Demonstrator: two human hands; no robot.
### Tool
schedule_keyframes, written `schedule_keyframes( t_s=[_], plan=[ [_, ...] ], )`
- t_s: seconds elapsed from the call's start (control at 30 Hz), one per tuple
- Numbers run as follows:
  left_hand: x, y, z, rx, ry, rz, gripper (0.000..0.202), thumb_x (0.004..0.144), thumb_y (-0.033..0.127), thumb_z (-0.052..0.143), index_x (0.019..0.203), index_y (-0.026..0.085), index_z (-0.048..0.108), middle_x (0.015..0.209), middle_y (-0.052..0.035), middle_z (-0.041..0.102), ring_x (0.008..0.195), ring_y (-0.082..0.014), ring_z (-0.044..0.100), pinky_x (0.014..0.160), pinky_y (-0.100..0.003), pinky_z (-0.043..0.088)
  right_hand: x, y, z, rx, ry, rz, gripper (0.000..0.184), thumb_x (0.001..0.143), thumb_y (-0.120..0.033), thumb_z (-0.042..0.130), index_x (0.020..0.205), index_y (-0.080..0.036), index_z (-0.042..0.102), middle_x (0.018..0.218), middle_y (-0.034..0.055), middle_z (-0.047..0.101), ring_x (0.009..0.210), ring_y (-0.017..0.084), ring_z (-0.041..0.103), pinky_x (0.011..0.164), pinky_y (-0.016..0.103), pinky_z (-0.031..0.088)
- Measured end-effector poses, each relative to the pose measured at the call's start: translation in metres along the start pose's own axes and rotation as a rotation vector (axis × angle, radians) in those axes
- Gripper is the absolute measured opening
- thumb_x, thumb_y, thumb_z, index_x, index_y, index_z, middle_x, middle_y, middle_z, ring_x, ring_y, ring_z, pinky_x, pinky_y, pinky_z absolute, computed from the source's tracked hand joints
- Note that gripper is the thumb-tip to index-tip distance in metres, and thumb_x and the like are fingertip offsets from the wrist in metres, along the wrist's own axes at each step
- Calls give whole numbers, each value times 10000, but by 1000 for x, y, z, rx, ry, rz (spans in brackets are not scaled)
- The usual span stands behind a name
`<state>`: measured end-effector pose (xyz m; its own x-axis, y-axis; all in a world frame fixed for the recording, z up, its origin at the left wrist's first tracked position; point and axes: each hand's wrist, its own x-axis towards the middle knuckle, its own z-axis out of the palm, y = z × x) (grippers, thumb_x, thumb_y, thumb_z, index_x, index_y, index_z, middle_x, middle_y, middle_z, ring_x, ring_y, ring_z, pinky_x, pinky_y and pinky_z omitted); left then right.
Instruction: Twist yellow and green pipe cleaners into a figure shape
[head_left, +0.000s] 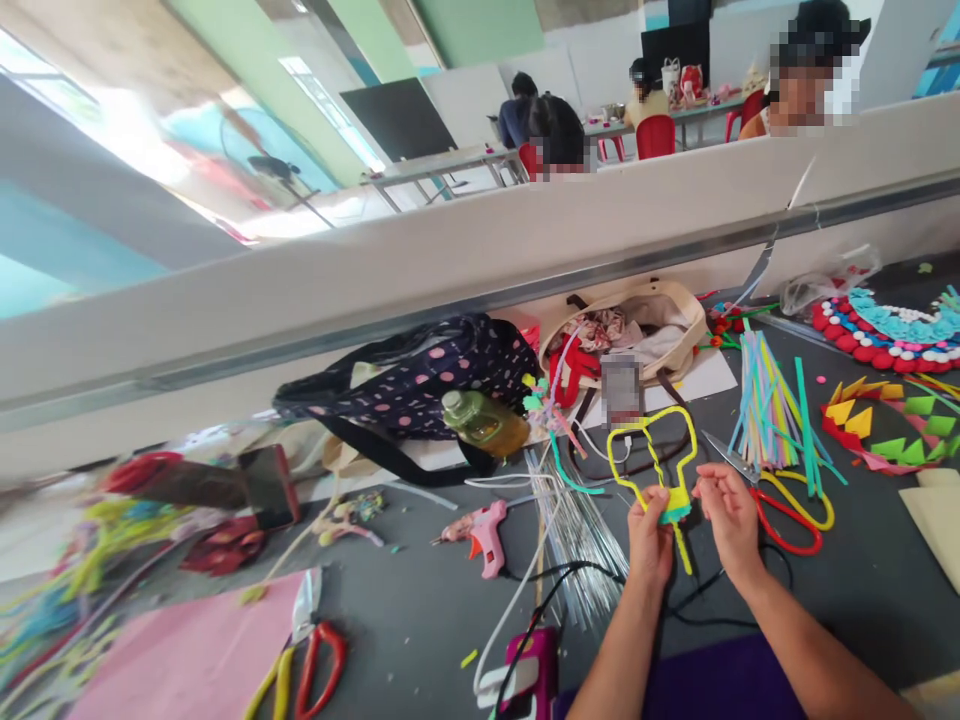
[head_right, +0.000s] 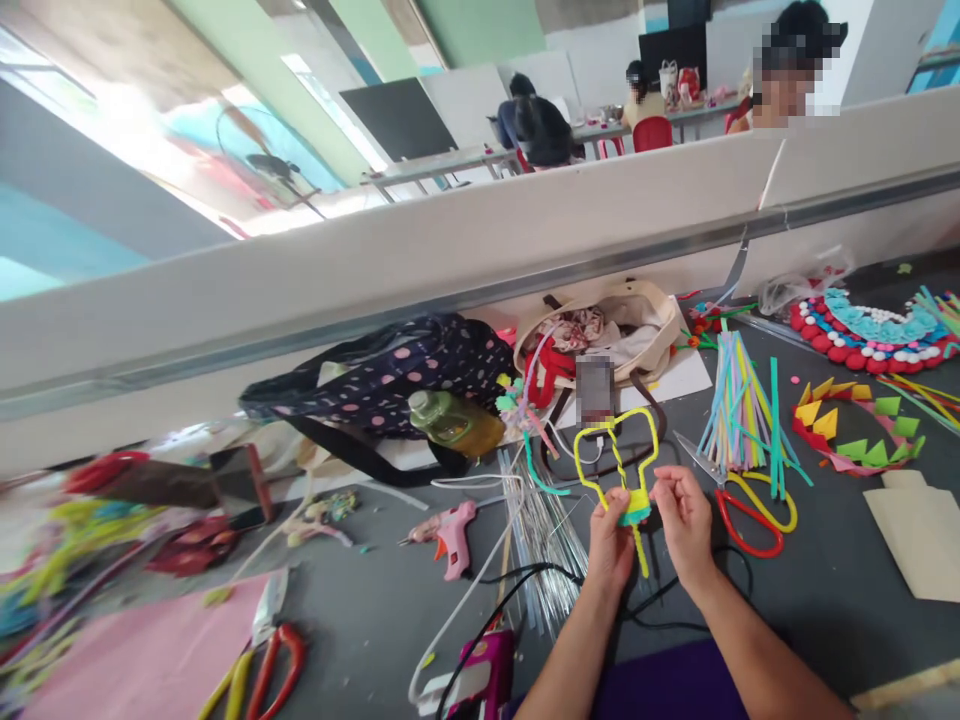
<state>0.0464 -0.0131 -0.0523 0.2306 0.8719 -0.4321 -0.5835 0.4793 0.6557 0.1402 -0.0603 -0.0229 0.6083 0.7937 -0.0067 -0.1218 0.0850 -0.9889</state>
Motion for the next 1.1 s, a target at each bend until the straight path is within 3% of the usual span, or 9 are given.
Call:
schedule_keyframes(
  t_s=[0.13, 0.2, 0.3, 0.4, 0.53, 0.63, 0.83, 0.97, 1.1],
  plan=[
    [4, -1, -5, -22, 55, 18, 344, 563, 283, 861, 729, 131, 602, 617, 35, 576, 514, -89, 553, 502, -221, 476, 16, -19, -50, -326, -62, -192, 175, 882, -391, 560, 894, -241, 650, 820, 30, 655, 704, 170, 586, 647, 278, 454],
    [6, -1, -8, -34, 75, 24, 359, 559, 288, 866, 748, 131, 604, 632, 34, 582, 528, -88, 559, 519, -226, 490, 38, -27, -87, -622, -6, -325, 181, 897, -365, 529, 880, -240, 659, 803, 37, 654, 677, 167, 562, 666, 285, 431],
    [8, -2, -9, -26, 76, 37, 375, 544, 279, 876, 752, 132, 601, 647, 29, 597, 538, -92, 568, 531, -234, 506, 82, -33, -135, -1034, 43, -383, 216, 903, -323, 481, 874, -218, 668, 859, 74, 674, 796, 206, 593, 697, 296, 408],
    [6, -3, -8, -13, 100, 54, 398, 519, 272, 888, 763, 133, 605, 666, 23, 614, 552, -99, 585, 544, -237, 514, 120, -27, -155, -1263, -77, -252, 205, 891, -281, 477, 854, -214, 668, 884, 77, 698, 829, 216, 628, 641, 281, 397],
    [3, -5, -9, 21, 116, 67, 368, 535, 267, 881, 743, 133, 609, 647, 29, 600, 544, -98, 583, 527, -225, 504, 141, -15, -150, -1451, -222, 36, 261, 899, -324, 489, 788, -200, 689, 847, 111, 726, 806, 241, 681, 625, 292, 400],
    [4, -6, -10, 43, 96, 77, 361, 528, 257, 883, 728, 131, 610, 634, 35, 585, 530, -92, 570, 518, -224, 499, 143, -7, -145, -1455, -252, 100, 286, 892, -360, 503, 785, -180, 697, 864, 134, 732, 841, 268, 698, 640, 304, 413],
    [6, -7, -8, 60, 79, 65, 359, 527, 267, 887, 723, 127, 620, 640, 28, 594, 541, -97, 571, 527, -234, 502, 141, -2, -152, -1319, -175, 126, 199, 820, -310, 530, 764, -203, 689, 856, 109, 738, 831, 246, 699, 609, 273, 409],
    [5, -8, -12, 49, 46, 57, 326, 556, 251, 876, 704, 124, 615, 633, 22, 596, 538, -92, 569, 543, -228, 502, 141, 6, -162, -1016, -178, 223, 120, 752, -263, 536, 702, -202, 628, 602, 45, 680, 615, 199, 679, 535, 249, 404],
    [5, -10, -17, 9, 39, 69, 323, 571, 247, 868, 746, 127, 624, 665, 12, 607, 562, -101, 584, 556, -230, 507, 137, 17, -173, -691, -101, 257, 109, 725, -297, 530, 712, -203, 584, 584, 7, 645, 488, 168, 629, 441, 237, 357]
  ],
)
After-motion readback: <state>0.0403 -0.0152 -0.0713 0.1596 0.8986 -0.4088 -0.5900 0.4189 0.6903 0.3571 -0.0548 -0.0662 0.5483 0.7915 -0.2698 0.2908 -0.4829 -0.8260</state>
